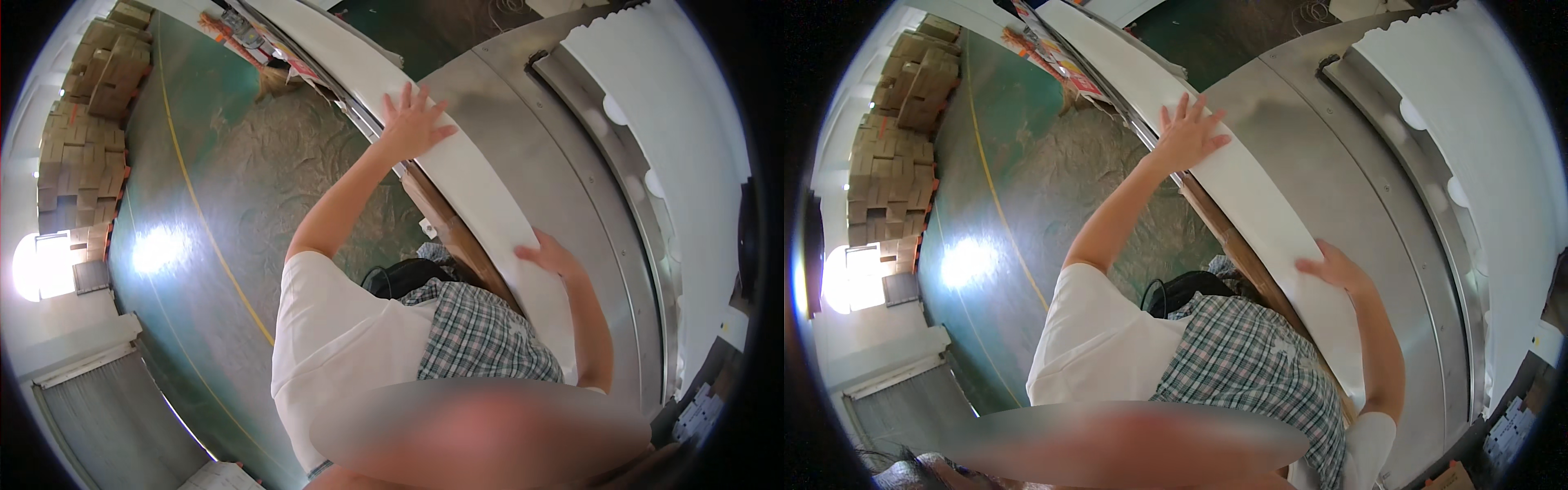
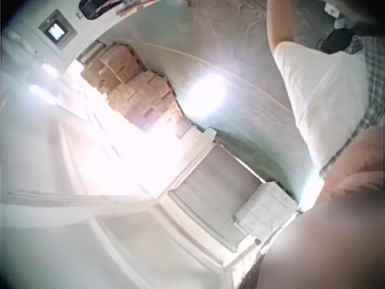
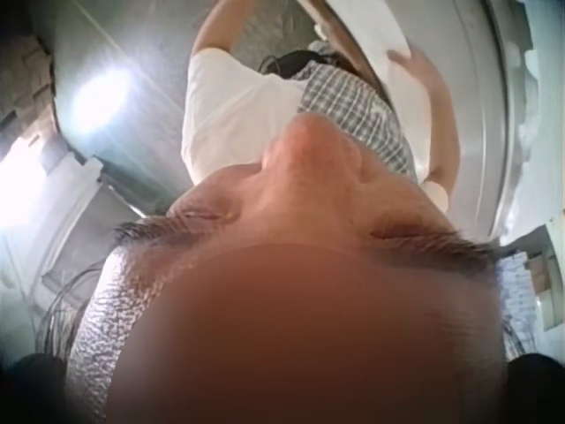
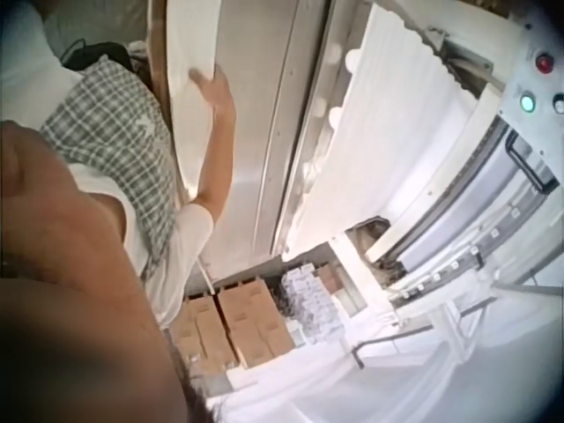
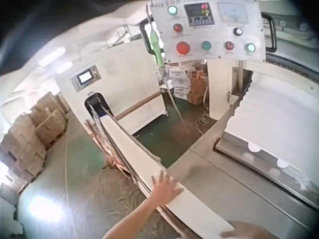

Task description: Aligning and loading large stacks of paper into a processing machine.

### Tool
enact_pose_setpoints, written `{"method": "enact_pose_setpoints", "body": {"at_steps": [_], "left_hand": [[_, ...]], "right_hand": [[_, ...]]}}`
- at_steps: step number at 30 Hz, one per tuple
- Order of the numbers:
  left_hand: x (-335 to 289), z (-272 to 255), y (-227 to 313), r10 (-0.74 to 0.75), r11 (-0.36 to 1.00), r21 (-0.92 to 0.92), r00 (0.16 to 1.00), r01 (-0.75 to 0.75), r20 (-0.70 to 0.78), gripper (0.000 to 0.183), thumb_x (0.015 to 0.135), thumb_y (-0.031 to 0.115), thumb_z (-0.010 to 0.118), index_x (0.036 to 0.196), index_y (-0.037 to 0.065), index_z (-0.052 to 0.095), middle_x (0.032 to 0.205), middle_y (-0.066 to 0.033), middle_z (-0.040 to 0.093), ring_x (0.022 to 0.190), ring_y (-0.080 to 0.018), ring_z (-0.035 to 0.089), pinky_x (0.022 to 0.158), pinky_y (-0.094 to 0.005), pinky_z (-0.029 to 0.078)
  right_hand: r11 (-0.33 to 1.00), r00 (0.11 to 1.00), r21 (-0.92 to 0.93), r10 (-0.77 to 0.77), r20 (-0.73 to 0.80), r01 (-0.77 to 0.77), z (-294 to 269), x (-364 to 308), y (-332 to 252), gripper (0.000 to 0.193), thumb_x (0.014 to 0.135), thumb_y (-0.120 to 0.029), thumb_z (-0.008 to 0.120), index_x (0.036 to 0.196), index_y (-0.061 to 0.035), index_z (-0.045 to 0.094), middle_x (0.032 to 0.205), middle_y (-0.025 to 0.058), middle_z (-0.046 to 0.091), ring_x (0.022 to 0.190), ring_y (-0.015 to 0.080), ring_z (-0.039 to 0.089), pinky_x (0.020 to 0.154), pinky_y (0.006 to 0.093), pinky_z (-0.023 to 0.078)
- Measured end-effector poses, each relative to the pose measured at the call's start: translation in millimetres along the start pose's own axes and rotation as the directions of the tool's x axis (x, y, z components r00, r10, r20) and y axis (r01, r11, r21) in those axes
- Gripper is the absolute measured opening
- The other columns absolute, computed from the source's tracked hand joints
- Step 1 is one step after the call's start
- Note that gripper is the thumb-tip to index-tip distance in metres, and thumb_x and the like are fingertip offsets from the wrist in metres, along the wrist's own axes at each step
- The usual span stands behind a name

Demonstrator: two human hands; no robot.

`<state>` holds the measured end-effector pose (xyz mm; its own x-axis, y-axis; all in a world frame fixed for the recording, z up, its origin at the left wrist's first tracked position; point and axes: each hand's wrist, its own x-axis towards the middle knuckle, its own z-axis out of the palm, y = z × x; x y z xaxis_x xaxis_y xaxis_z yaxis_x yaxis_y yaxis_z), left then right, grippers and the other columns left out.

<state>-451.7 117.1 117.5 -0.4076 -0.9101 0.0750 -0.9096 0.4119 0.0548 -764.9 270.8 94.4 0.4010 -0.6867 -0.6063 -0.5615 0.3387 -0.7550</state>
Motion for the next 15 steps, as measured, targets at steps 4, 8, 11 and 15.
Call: {"method": "enact_pose_setpoints", "body": {"at_steps": [4, 8, 11, 15], "left_hand": [[-14, 2, 30, 0.147, 0.988, -0.061, 0.989, -0.145, 0.029, 0.056, 0.084, 0.057, 0.037, 0.129, 0.023, 0.041, 0.140, -0.0151, 0.024, 0.130, -0.0402, 0.015, 0.098, -0.0643, 0.013], [-22, 10, 53, 0.284, 0.958, -0.079, 0.952, -0.276, 0.118, 0.056, 0.084, 0.056, 0.037, 0.129, 0.023, 0.040, 0.140, -0.0136, 0.025, 0.130, -0.0400, 0.015, 0.098, -0.0636, 0.013], [-14, 12, 41, 0.170, 0.981, 0.068, 0.975, -0.182, 0.146, 0.054, 0.085, 0.054, 0.037, 0.128, 0.022, 0.042, 0.139, -0.0107, 0.029, 0.130, -0.0374, 0.016, 0.099, -0.0633, 0.010], [-7, 18, 24, 0.169, 0.978, 0.095, 0.970, -0.187, 0.175, 0.052, 0.085, 0.054, 0.038, 0.126, 0.022, 0.043, 0.137, -0.0106, 0.032, 0.130, -0.0363, 0.017, 0.100, -0.0631, 0.010]], "right_hand": [[0.986, 0.988, 0.066, -0.152, 0.020, 0.151, -6, 11, -13, 0.065, 0.075, -0.032, 0.066, 0.125, 0.0000, 0.040, 0.116, 0.0124, 0.052, 0.108, 0.0205, 0.047, 0.094, 0.0321, 0.035], [0.974, 0.973, 0.212, -0.122, 0.197, 0.079, -11, -1, 1, 0.068, 0.075, -0.037, 0.064, 0.126, 0.0005, 0.039, 0.117, 0.0120, 0.051, 0.108, 0.0202, 0.047, 0.093, 0.0318, 0.036], [0.974, 0.973, 0.222, -0.084, 0.217, 0.034, -9, -6, 12, 0.069, 0.076, -0.039, 0.063, 0.127, 0.0011, 0.038, 0.117, 0.0122, 0.051, 0.106, 0.0193, 0.048, 0.092, 0.0315, 0.037], [0.981, 0.987, 0.169, -0.119, 0.112, 0.099, -3, -5, 11, 0.069, 0.076, -0.042, 0.061, 0.127, -0.0005, 0.038, 0.112, 0.0114, 0.053, 0.100, 0.0187, 0.051, 0.084, 0.0319, 0.043]]}}
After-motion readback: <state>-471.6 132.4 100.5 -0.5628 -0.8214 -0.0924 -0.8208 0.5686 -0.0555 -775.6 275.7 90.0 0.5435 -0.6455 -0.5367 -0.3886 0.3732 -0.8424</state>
